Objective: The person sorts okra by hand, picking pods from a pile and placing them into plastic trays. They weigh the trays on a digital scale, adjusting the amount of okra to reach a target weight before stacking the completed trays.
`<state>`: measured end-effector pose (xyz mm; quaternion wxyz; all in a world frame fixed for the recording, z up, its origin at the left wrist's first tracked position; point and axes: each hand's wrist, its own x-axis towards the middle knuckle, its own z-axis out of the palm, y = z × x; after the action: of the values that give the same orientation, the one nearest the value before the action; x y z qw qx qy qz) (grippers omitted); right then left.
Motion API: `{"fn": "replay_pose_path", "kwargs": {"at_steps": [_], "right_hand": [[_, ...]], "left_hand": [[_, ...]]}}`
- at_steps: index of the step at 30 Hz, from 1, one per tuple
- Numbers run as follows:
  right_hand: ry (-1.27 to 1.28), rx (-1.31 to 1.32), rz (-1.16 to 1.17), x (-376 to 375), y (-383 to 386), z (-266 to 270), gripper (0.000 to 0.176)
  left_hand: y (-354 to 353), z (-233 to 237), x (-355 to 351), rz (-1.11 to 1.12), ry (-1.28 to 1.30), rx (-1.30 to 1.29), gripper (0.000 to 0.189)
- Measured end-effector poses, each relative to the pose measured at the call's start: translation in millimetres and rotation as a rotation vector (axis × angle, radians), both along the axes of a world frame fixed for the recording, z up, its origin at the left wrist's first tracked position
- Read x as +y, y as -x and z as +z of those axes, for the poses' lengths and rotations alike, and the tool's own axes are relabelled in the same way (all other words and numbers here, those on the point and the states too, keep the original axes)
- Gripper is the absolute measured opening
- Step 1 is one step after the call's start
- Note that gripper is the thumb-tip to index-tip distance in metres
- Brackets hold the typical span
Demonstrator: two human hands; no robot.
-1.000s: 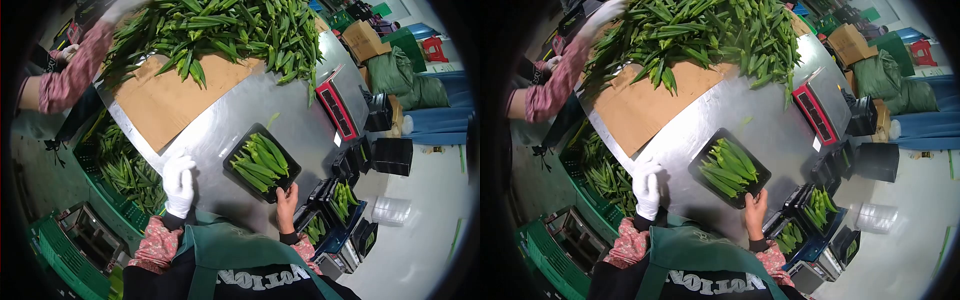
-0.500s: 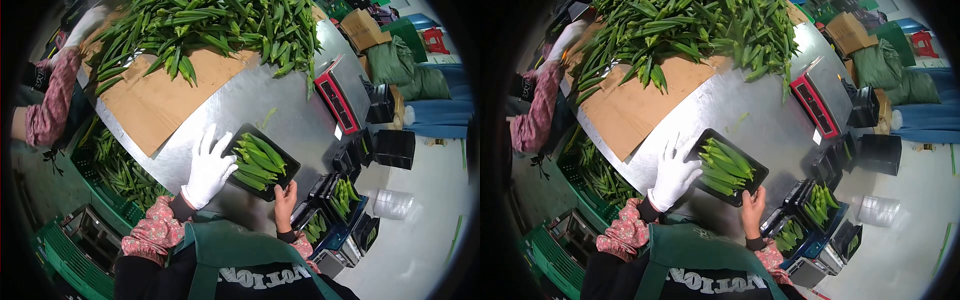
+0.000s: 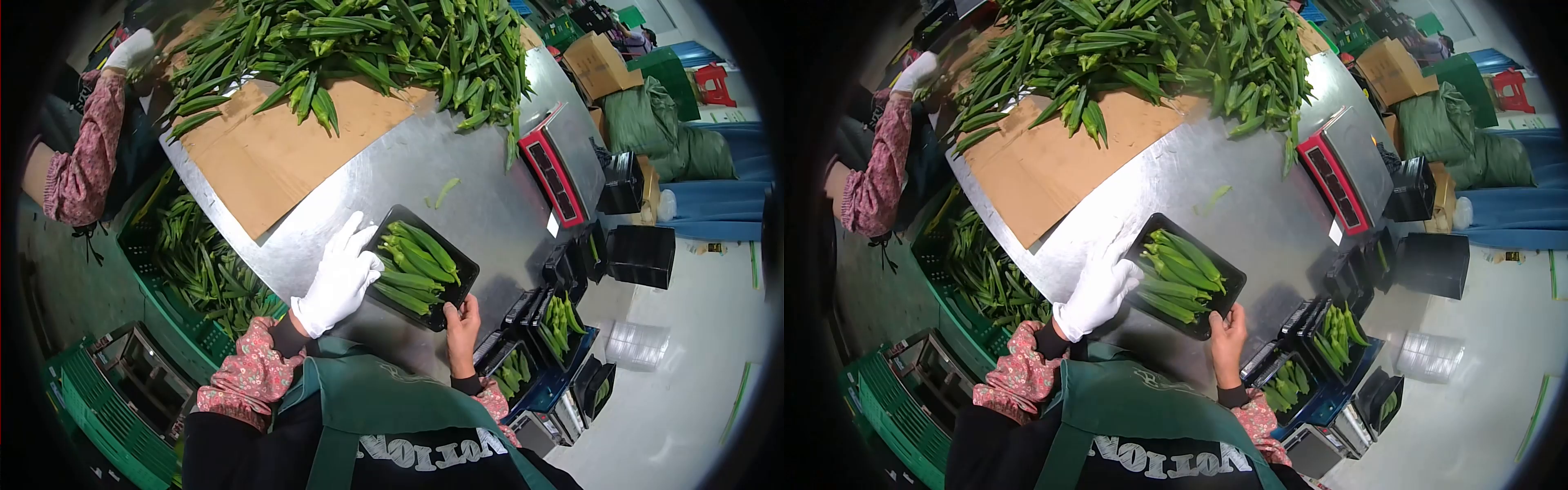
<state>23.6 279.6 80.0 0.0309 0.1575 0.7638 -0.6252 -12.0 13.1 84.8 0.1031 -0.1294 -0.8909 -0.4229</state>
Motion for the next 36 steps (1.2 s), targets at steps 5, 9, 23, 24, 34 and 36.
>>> {"fn": "replay_pose_path", "kwargs": {"at_steps": [5, 9, 23, 24, 34, 36], "right_hand": [[0.007, 0.009, 0.021, -2.9, -0.7, 3.8, 0.024], [0.023, -0.046, 0.069, 7.0, -3.6, -4.7, 0.024], [0.140, -0.196, 0.081, 6.9, -9.5, -5.3, 0.023], [0.135, -0.205, 0.086, 7.2, -8.9, -5.3, 0.023], [0.108, -0.134, 0.099, 8.4, -11.4, -7.0, 0.023], [0.117, -0.120, 0.087, 4.4, -10.2, -5.9, 0.022]], "left_hand": [[-1.8, 0.0, 5.7, 0.057, -0.172, -0.022, 0.007], [-3.7, -12.0, 11.4, 0.108, -0.230, -0.125, 0.007], [2.6, -30.9, 26.2, 0.291, -0.069, -0.048, 0.006], [0.3, -23.4, 24.9, 0.312, -0.054, -0.020, 0.006], [-89.1, 66.6, -148.9, 0.493, -0.647, -0.163, 0.037], [-124.5, 73.7, -202.3, 0.531, -0.519, -0.311, 0.033]]}}
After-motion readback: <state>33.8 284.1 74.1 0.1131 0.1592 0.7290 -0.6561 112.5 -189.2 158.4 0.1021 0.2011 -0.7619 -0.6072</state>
